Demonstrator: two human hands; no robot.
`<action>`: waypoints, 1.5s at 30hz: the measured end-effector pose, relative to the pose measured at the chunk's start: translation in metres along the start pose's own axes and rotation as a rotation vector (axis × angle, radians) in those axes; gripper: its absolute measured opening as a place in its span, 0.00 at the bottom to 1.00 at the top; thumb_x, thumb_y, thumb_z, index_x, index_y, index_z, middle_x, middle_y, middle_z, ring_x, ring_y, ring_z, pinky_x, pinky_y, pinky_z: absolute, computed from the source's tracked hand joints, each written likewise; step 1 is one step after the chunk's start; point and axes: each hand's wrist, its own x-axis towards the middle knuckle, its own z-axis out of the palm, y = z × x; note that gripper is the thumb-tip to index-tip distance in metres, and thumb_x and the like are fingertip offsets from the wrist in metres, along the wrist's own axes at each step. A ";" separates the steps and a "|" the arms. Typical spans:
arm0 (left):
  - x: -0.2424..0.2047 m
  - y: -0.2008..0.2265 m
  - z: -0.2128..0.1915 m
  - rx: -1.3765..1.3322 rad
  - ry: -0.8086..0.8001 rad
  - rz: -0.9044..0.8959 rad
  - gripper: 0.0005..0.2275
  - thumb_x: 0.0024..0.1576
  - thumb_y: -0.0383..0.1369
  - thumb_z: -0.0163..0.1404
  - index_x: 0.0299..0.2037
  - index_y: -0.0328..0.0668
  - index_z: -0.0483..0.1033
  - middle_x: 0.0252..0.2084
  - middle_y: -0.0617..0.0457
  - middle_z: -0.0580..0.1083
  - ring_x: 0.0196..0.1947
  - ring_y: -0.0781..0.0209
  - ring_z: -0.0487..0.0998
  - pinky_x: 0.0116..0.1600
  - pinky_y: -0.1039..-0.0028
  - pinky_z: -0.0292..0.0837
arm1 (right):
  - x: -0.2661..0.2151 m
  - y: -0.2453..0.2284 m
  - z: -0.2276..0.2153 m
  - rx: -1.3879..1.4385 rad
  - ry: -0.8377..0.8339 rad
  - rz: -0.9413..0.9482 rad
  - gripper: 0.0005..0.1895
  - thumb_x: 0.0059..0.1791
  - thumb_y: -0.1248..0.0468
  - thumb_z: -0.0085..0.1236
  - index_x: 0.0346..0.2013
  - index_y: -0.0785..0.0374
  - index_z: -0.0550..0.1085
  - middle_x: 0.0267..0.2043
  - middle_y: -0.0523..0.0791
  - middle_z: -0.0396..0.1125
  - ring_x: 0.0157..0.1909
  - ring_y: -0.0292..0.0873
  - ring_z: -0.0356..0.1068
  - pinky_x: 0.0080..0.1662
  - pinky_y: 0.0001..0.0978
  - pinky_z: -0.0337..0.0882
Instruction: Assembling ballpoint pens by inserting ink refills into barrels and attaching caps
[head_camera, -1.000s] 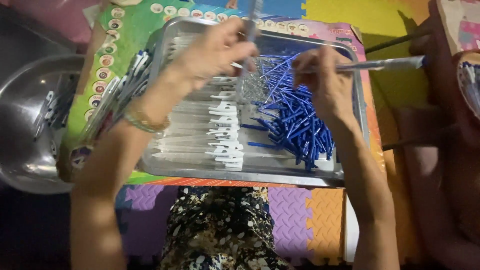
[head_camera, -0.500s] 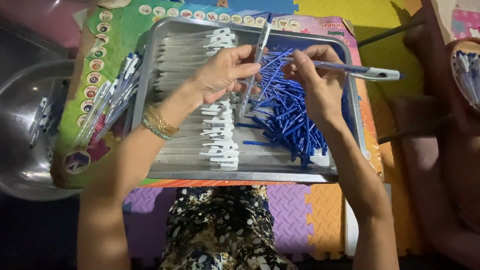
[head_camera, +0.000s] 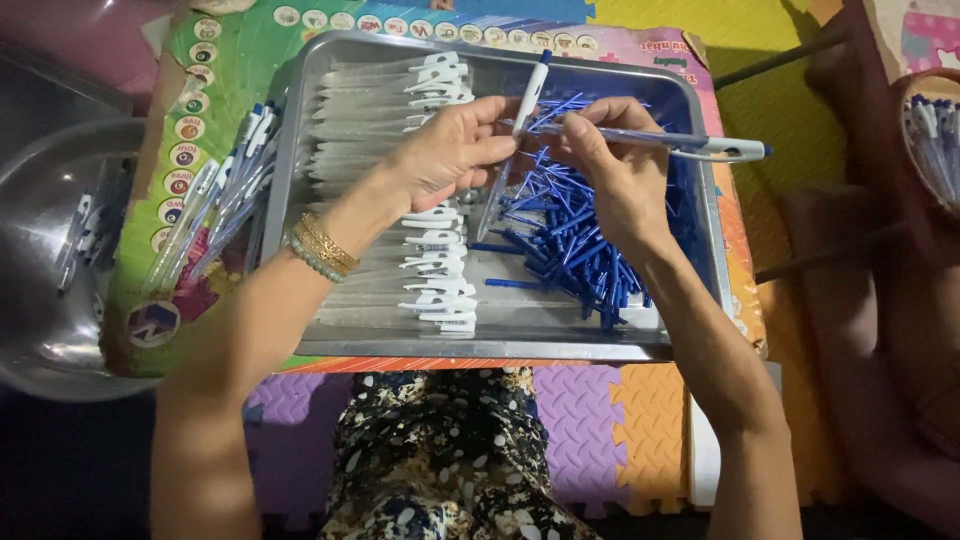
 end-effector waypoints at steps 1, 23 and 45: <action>0.000 -0.001 -0.001 0.000 0.000 -0.001 0.20 0.66 0.22 0.54 0.70 0.41 0.74 0.49 0.46 0.82 0.48 0.53 0.85 0.56 0.62 0.87 | 0.000 0.001 0.000 0.000 0.000 0.001 0.13 0.59 0.55 0.66 0.49 0.58 0.72 0.47 0.47 0.76 0.50 0.44 0.82 0.57 0.39 0.88; 0.005 -0.014 0.002 0.137 -0.035 0.042 0.15 0.66 0.21 0.55 0.63 0.39 0.79 0.50 0.46 0.85 0.49 0.56 0.89 0.54 0.68 0.91 | -0.004 0.003 0.010 -0.097 -0.001 -0.063 0.12 0.59 0.59 0.65 0.45 0.63 0.72 0.43 0.49 0.75 0.45 0.46 0.82 0.53 0.38 0.87; 0.018 -0.048 0.001 0.083 0.067 0.196 0.16 0.62 0.26 0.66 0.60 0.40 0.82 0.47 0.46 0.86 0.43 0.55 0.90 0.50 0.60 0.93 | 0.003 0.067 0.005 -0.765 -0.003 -0.699 0.05 0.56 0.66 0.70 0.41 0.49 0.86 0.47 0.40 0.80 0.42 0.50 0.83 0.42 0.37 0.82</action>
